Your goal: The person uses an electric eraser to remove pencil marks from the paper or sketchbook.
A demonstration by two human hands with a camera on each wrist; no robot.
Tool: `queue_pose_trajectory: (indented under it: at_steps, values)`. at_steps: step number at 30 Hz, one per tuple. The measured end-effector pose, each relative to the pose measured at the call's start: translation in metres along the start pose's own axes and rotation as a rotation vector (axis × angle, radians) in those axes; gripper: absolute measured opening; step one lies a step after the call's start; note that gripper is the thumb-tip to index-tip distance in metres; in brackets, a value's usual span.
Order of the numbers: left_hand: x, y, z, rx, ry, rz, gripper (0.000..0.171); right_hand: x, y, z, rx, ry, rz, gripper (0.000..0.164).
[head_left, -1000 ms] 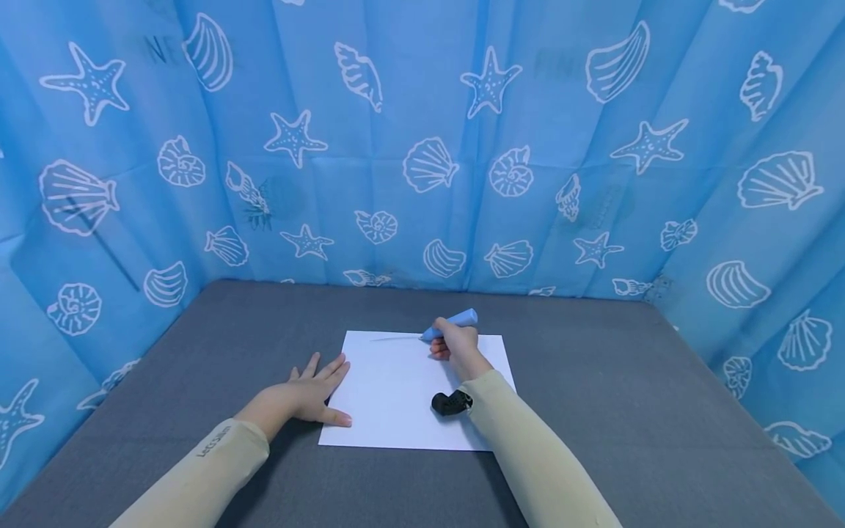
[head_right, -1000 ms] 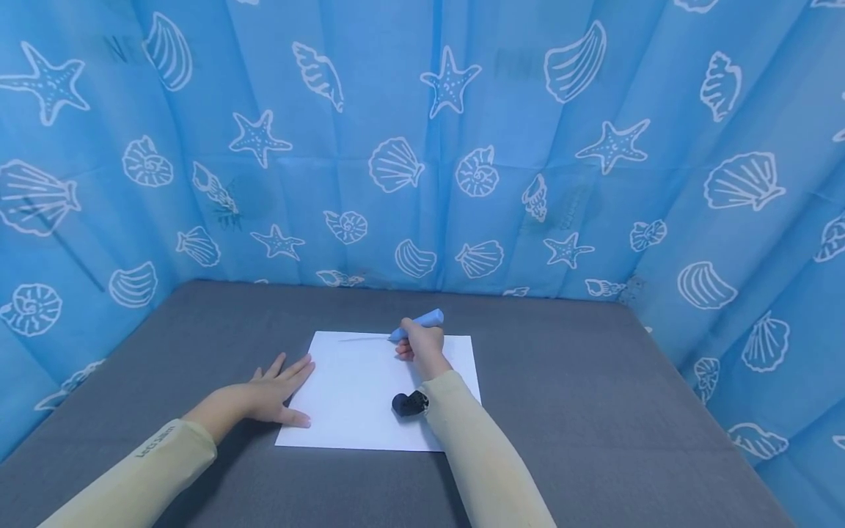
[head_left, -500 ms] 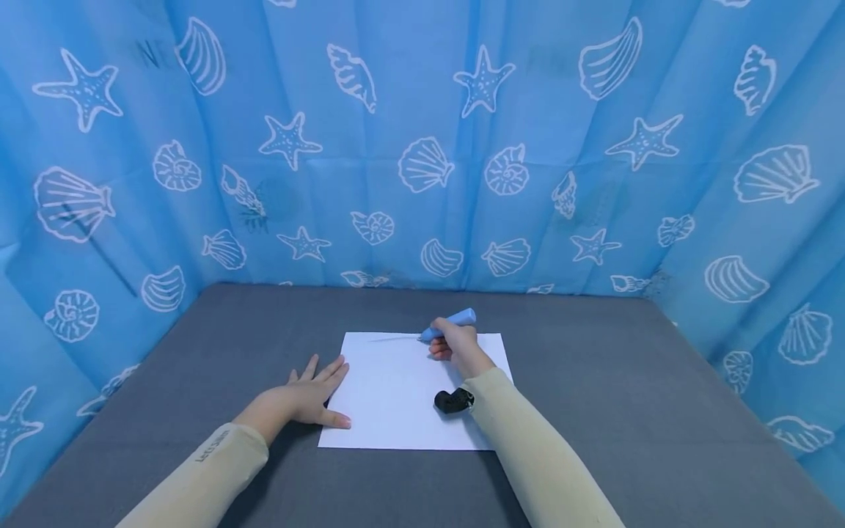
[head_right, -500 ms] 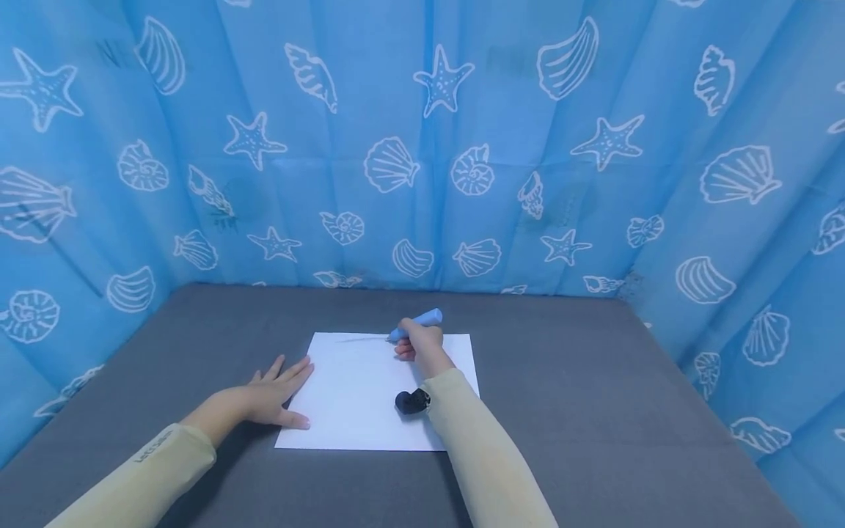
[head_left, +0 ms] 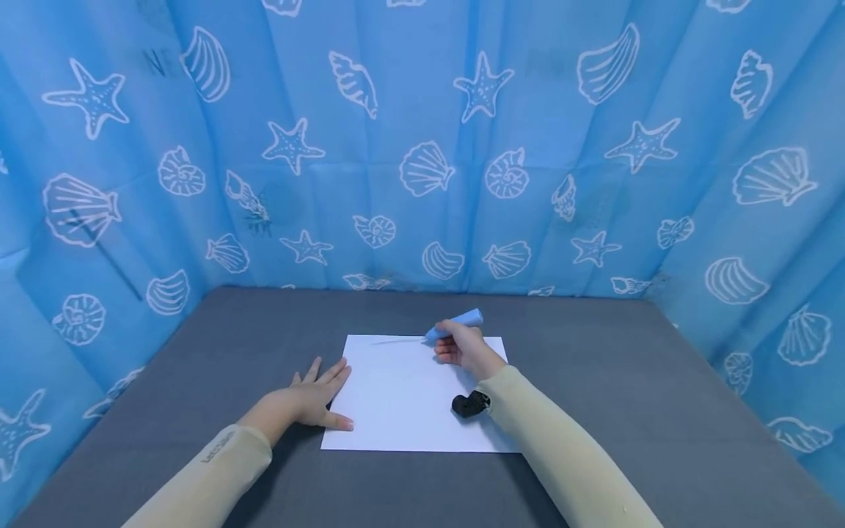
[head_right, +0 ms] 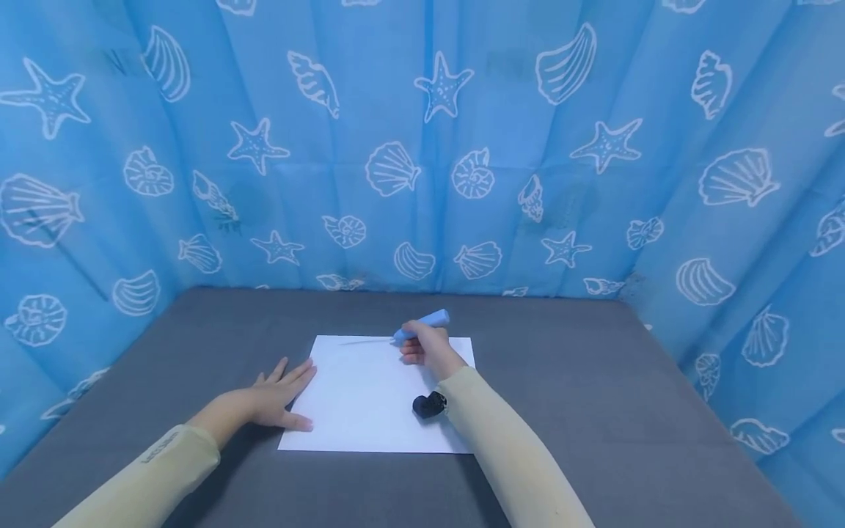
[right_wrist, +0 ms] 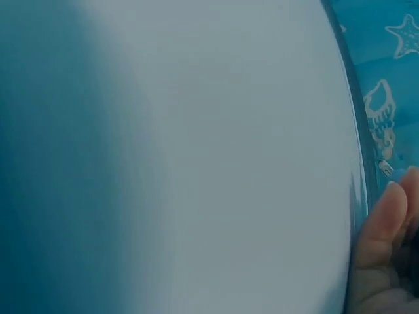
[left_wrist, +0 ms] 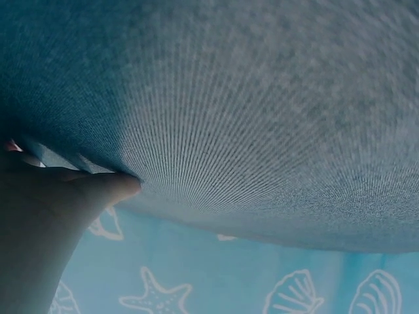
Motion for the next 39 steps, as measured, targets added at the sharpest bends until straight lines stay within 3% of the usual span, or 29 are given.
queue_pose_trajectory:
  at_steps: [5,14,39]
  values:
    - [0.002,0.001,0.004,-0.015,-0.012,-0.016,0.108,0.008,-0.008,0.003,0.015,0.064,0.069,0.016]
    - [0.002,-0.002,0.000,-0.013,-0.010,-0.019,0.108,0.002,-0.019,0.014,-0.018,0.175,-0.001,0.015]
    - [-0.004,0.002,-0.002,-0.004,-0.001,0.012,0.108,0.008,-0.023,0.011,0.028,0.195,-0.038,0.013]
Point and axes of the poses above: each hand's wrist, its own y-axis away from the middle knuckle, its own x-axis out of the palm, z = x × y, the point moved 5 cm from there along -y, towards the middle knuckle, and after that the axes turned 12 degrees about -y, right-handed, at the moved point
